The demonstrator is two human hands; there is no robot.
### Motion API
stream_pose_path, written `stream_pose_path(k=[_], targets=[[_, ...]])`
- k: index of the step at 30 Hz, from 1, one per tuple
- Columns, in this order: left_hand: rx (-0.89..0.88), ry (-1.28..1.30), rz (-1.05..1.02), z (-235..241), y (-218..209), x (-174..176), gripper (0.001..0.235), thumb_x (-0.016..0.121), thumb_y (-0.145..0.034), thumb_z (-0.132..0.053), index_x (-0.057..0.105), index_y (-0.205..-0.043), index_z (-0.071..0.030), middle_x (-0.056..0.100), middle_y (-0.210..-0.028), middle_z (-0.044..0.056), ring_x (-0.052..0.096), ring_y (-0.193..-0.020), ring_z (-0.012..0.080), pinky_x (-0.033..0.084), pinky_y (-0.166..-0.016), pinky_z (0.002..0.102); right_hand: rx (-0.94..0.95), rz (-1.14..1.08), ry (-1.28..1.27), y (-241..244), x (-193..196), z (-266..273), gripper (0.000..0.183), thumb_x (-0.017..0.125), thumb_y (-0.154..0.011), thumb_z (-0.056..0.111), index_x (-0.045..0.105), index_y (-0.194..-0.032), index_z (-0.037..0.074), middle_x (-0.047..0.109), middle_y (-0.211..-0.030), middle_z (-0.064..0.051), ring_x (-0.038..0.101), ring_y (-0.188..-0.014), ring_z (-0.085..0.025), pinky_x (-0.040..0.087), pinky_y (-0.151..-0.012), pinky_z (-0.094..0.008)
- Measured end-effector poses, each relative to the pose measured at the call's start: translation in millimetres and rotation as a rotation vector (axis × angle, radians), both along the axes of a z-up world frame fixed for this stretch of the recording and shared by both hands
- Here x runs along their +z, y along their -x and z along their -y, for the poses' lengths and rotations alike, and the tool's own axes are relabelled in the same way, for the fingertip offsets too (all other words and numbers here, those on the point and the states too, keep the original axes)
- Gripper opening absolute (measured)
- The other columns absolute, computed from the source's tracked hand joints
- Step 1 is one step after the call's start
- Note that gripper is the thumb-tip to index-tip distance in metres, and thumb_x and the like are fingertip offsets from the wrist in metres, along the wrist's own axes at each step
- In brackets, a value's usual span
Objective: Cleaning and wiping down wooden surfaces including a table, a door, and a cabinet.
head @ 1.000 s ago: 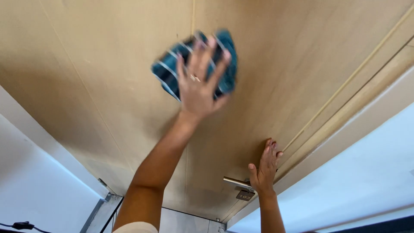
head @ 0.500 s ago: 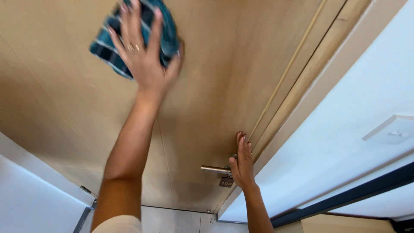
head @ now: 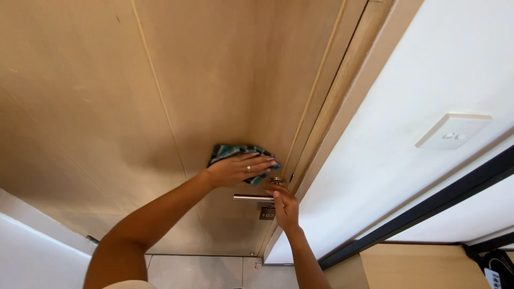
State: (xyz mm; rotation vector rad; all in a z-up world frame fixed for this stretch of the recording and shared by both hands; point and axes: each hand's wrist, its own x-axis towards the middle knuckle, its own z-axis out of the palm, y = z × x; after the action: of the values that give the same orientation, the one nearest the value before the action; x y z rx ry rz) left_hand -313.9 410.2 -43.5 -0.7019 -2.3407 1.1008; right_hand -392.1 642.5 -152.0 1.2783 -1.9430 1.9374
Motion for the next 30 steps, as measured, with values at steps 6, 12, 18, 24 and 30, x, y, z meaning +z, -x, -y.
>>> stream_pose_path(k=[6, 12, 18, 24, 30], targets=[[-0.038, -0.558, -0.404, -14.5, 21.5, 155.1, 0.113, 0.084, -0.072, -0.063, 0.027, -0.164, -0.030, 0.020, -0.169, 0.004, 0.022, -0.155, 0.0253, 0.012, -0.126, 0.056, 0.074, -0.018, -0.076, -0.8, 18.3, 8.1, 0.042, 0.050, -0.107, 0.028, 0.080, -0.097, -0.001, 0.074, -0.084, -0.011, 0.065, -0.086, -0.022, 0.051, -0.084, -0.036], [-0.079, -0.589, -0.590, -59.8, 54.3, 149.8, 0.102, 0.087, -0.085, -0.057, 0.035, -0.165, -0.023, 0.021, -0.172, 0.005, 0.021, -0.163, 0.0268, 0.012, -0.134, 0.054, 0.085, -0.092, -0.210, -7.5, 15.1, 6.2, 0.036, 0.056, -0.105, 0.027, 0.083, -0.100, 0.003, 0.055, -0.062, -0.006, 0.050, -0.073, -0.021, 0.043, -0.094, -0.038], [-0.089, -0.565, -0.501, -62.4, 60.7, 115.0, 0.104, 0.089, -0.075, -0.061, 0.045, -0.163, -0.027, 0.028, -0.173, 0.003, 0.027, -0.159, 0.0244, 0.016, -0.130, 0.053, 0.129, -0.149, -0.245, -8.2, 30.7, 3.5, 0.031, 0.057, -0.104, 0.024, 0.081, -0.103, 0.003, 0.064, -0.069, -0.007, 0.056, -0.073, -0.019, 0.033, -0.115, -0.044], [-0.064, -0.697, -0.601, -76.7, 66.2, 123.9, 0.102, 0.088, -0.078, -0.057, 0.043, -0.163, -0.024, 0.026, -0.172, 0.007, 0.023, -0.159, 0.0336, 0.014, -0.128, 0.061, 0.145, -0.172, -0.251, -10.3, 25.2, 0.7, 0.029, 0.057, -0.103, 0.022, 0.079, -0.109, 0.005, 0.074, -0.085, -0.008, 0.062, -0.084, -0.020, 0.029, -0.118, -0.048], [0.028, -0.527, -0.340, -53.6, 41.1, 0.2, 0.106, 0.083, -0.081, -0.063, 0.037, -0.167, -0.021, 0.022, -0.176, 0.002, 0.020, -0.161, 0.0262, 0.012, -0.128, 0.058, 0.147, -0.202, -0.254, -8.6, 22.2, -2.0, 0.028, 0.058, -0.103, 0.024, 0.078, -0.111, 0.006, 0.072, -0.086, -0.008, 0.063, -0.092, -0.021, 0.030, -0.118, -0.049]])
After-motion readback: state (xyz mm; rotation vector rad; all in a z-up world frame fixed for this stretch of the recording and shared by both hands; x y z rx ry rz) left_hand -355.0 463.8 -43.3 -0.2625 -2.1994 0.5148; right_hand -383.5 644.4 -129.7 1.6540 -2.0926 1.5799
